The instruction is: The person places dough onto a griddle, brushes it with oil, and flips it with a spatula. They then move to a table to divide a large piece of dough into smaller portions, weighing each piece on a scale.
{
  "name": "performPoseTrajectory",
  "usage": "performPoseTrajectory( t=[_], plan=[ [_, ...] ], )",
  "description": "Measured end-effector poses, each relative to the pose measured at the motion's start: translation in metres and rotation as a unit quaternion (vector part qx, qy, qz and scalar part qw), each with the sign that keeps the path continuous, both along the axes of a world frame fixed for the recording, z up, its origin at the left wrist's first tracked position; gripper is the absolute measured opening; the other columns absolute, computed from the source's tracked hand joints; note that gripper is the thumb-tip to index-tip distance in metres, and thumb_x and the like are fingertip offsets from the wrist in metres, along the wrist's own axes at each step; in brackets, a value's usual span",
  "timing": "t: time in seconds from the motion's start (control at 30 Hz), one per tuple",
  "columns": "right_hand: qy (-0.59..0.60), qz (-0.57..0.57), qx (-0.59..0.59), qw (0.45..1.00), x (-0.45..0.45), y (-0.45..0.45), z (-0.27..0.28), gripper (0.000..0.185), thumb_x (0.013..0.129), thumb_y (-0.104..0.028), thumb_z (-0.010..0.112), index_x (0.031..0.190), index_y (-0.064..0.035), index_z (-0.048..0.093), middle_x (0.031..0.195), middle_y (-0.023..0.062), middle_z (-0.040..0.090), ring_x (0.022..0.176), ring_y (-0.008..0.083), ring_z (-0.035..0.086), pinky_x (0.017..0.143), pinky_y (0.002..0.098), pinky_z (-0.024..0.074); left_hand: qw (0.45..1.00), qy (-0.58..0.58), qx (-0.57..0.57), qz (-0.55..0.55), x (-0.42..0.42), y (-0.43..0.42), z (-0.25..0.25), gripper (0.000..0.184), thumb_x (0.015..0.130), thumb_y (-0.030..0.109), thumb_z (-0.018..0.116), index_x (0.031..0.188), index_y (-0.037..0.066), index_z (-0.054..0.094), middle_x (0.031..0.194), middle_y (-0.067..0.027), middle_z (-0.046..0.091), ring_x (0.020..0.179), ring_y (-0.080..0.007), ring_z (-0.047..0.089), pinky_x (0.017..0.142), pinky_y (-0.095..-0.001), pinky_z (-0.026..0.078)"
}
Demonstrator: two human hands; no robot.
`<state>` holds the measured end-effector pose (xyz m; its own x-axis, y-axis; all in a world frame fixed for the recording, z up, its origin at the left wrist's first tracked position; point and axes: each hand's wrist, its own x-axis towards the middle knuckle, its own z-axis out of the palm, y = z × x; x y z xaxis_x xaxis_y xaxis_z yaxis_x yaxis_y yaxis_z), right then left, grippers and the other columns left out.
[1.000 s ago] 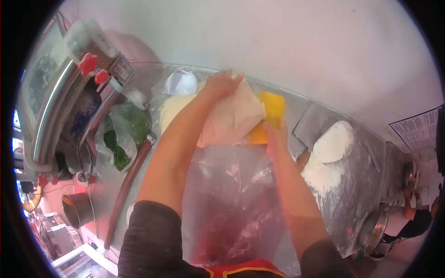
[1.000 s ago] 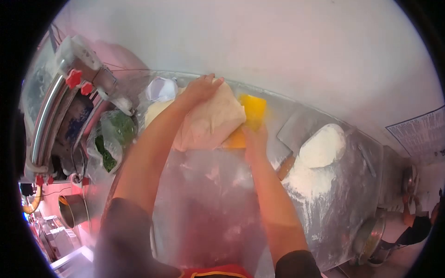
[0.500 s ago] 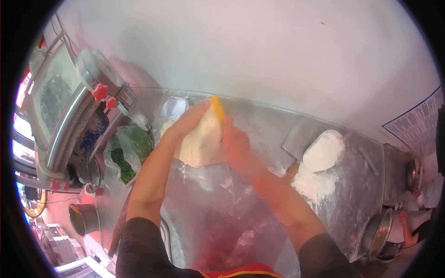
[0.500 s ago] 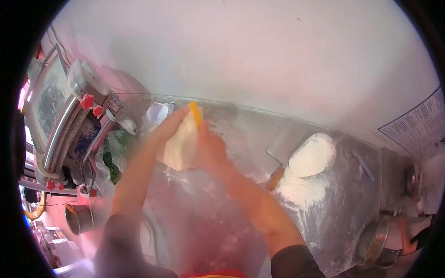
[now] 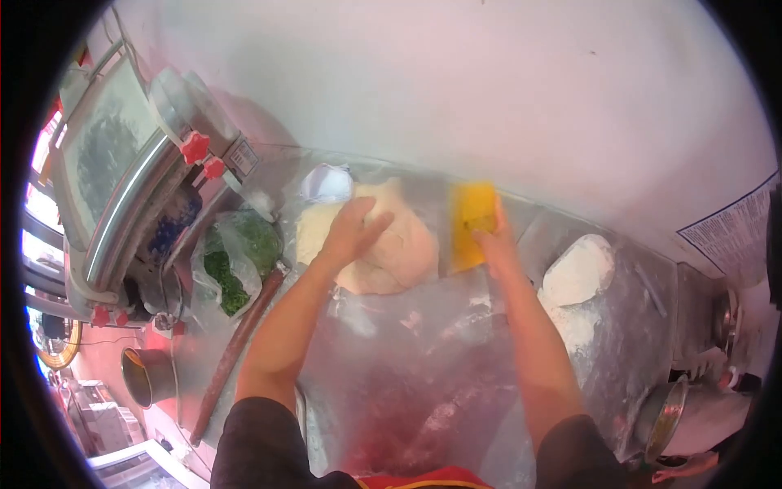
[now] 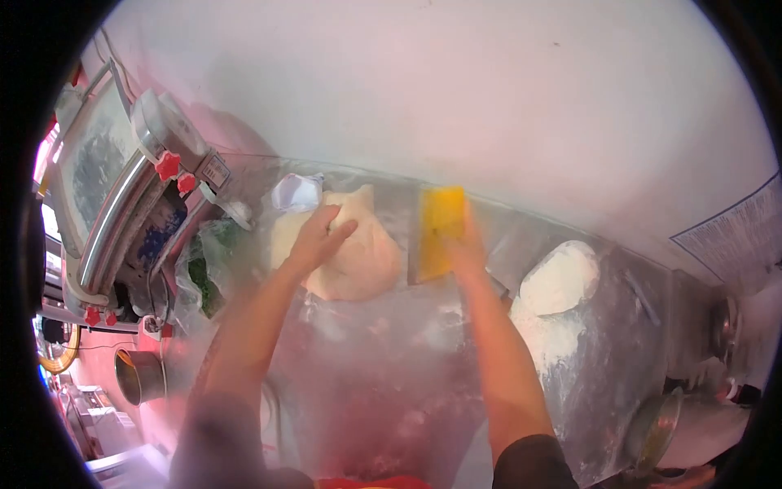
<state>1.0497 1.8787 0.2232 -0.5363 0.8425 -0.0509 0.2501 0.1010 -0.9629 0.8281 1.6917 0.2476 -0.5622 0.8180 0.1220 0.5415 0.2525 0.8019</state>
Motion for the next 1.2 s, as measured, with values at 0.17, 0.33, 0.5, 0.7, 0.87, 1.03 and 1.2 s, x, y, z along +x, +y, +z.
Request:
performPoseTrajectory(
  t=[0.17,0.33,0.5,0.7,0.87,1.03,1.2],
  plan=[
    [-0.06,0.07,0.027,0.995,-0.064,0.014,0.013,0.082,0.073,0.008,0.054,0.145,-0.0192,0.026,0.127,0.0096,0.051,0.102,0.0185,0.054,0.083,0.0294,0.0447,1.0,-0.002,-0.014,-0.014,0.003,-0.007,0.009,0.034,0.082,0.027,0.065,0.104,0.002,0.056,0.099,-0.0132,0.057,0.092,-0.0268,0.055,0.08,-0.0348,0.043],
    [-0.093,0.18,0.021,0.979,-0.099,0.015,0.032,0.082,0.072,0.001,0.059,0.145,-0.0175,0.027,0.13,0.0117,0.05,0.11,0.0212,0.052,0.089,0.031,0.0426,0.996,0.04,0.08,-0.014,0.005,-0.009,-0.005,0.03,0.077,0.022,0.066,0.097,0.001,0.057,0.093,-0.0144,0.054,0.091,-0.0318,0.053,0.079,-0.0358,0.043],
    [-0.07,0.29,-0.06,0.952,-0.111,0.006,0.031,0.085,0.071,-0.004,0.063,0.146,-0.0128,0.023,0.134,0.0143,0.047,0.118,0.0245,0.05,0.099,0.0317,0.0377,0.979,0.124,0.157,-0.035,0.008,-0.009,-0.013,0.026,0.075,0.018,0.067,0.091,0.0,0.057,0.094,-0.0154,0.056,0.09,-0.0348,0.052,0.081,-0.0416,0.041],
    [-0.157,0.326,0.159,0.919,-0.09,-0.054,0.062,0.085,0.078,-0.012,0.059,0.147,-0.0138,0.011,0.123,0.0267,0.052,0.104,0.0375,0.057,0.09,0.0401,0.0446,0.953,0.203,0.219,-0.043,0.02,-0.031,-0.022,0.033,0.077,0.017,0.065,0.102,-0.003,0.056,0.117,-0.02,0.053,0.109,-0.039,0.049,0.098,-0.049,0.034],
    [-0.231,0.277,0.3,0.883,-0.049,-0.11,0.097,0.074,0.084,-0.011,0.047,0.147,-0.0176,0.009,0.084,0.0207,0.063,0.069,0.0396,0.059,0.065,0.0471,0.0463,0.957,0.166,0.206,-0.118,0.026,-0.07,-0.008,0.034,0.08,0.016,0.063,0.104,-0.005,0.055,0.118,-0.021,0.054,0.116,-0.0402,0.046,0.104,-0.0504,0.03],
    [-0.176,0.032,0.124,0.976,0.027,-0.066,0.156,0.071,0.084,-0.008,0.049,0.147,-0.0175,0.018,0.088,0.0164,0.064,0.074,0.025,0.063,0.069,0.038,0.0477,0.964,0.157,0.206,-0.054,0.036,-0.071,-0.019,0.034,0.081,0.018,0.063,0.105,-0.005,0.055,0.114,-0.0217,0.056,0.114,-0.0383,0.049,0.103,-0.0479,0.031],
    [-0.023,0.032,0.024,0.999,0.109,-0.079,0.07,0.077,0.077,0.005,0.048,0.147,-0.0104,0.018,0.138,0.0121,0.039,0.117,0.0181,0.046,0.094,0.028,0.0399,0.981,0.046,0.179,-0.059,0.038,-0.069,-0.011,0.042,0.08,0.022,0.066,0.112,-0.002,0.053,0.118,-0.0219,0.054,0.116,-0.0377,0.047,0.103,-0.046,0.031]
  ],
)
